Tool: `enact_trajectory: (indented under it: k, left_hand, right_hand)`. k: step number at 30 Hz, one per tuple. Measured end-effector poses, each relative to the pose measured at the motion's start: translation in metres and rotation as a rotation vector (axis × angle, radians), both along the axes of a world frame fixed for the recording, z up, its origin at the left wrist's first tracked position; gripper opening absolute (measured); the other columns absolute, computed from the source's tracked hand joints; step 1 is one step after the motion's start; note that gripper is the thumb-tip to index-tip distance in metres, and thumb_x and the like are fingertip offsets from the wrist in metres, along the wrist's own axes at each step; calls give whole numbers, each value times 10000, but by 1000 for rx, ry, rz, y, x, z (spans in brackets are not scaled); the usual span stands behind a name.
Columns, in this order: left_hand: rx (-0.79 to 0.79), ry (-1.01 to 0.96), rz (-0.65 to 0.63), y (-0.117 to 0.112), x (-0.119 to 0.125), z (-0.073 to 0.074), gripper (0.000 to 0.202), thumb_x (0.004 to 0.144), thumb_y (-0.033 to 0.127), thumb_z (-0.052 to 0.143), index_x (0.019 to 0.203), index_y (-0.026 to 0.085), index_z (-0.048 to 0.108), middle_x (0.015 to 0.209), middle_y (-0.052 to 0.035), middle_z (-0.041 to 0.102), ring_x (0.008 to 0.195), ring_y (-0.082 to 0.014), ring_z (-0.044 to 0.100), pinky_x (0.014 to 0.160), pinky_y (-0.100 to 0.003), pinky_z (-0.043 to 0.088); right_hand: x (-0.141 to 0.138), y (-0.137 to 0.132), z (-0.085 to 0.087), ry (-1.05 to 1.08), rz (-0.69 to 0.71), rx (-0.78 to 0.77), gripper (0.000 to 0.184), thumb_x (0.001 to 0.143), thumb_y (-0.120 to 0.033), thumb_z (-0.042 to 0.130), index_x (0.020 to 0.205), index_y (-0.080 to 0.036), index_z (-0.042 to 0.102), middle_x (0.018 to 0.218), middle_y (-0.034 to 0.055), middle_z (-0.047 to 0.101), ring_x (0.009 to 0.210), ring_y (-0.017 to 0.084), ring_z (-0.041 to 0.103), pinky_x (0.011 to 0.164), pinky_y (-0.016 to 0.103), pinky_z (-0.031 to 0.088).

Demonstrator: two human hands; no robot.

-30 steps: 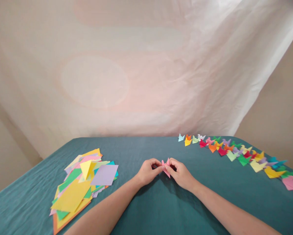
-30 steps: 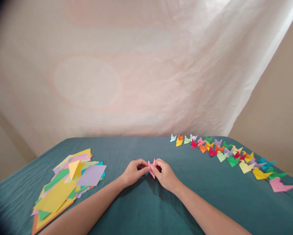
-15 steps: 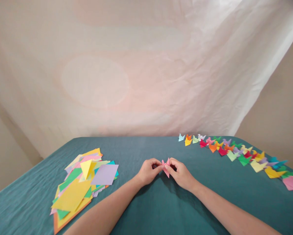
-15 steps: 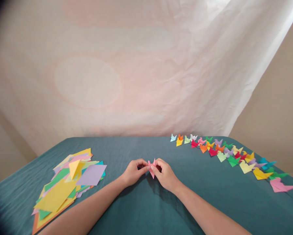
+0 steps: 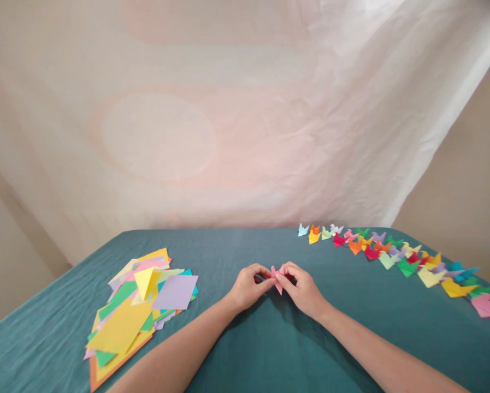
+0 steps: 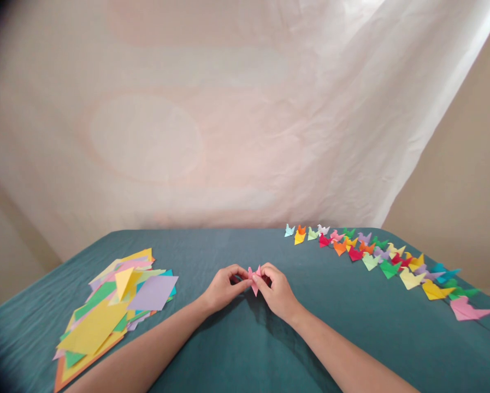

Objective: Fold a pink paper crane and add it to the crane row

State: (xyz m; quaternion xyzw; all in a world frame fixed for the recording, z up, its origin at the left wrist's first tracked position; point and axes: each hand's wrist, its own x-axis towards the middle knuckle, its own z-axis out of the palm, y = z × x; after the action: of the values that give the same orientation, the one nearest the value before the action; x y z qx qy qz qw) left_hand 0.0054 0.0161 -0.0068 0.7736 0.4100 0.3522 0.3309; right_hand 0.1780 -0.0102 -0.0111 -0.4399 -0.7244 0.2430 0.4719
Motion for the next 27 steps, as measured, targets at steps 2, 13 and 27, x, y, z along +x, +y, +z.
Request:
enact_trajectory:
  k: [2, 13, 27]
  left_hand:
    - [6, 8, 3, 0, 0, -2, 151, 770, 302, 612, 811, 163, 655, 813, -18, 667, 752, -135, 598, 671, -213, 440]
    - [46, 19, -11, 1, -2, -1, 163, 791, 313, 592, 765, 163, 650, 785, -17, 644, 735, -132, 576, 665, -216, 426]
    - [65, 42, -12, -2, -3, 2, 122, 774, 259, 600, 737, 163, 666, 758, -17, 638, 718, -135, 562, 682, -226, 408]
  right_hand:
    - [0, -1, 0, 7, -9, 7, 240, 874, -284, 479, 659, -184, 512, 723, 7, 511, 665, 139, 493, 638, 251, 392]
    - [-1, -2, 1, -4, 21, 29, 234, 873, -298, 481, 672, -185, 521, 718, 11, 521, 669, 142, 504, 647, 258, 407]
    - [1, 2, -4, 3, 46, -31, 246, 847, -336, 518, 652, -187, 510, 715, 3, 528, 671, 137, 504, 648, 254, 412]
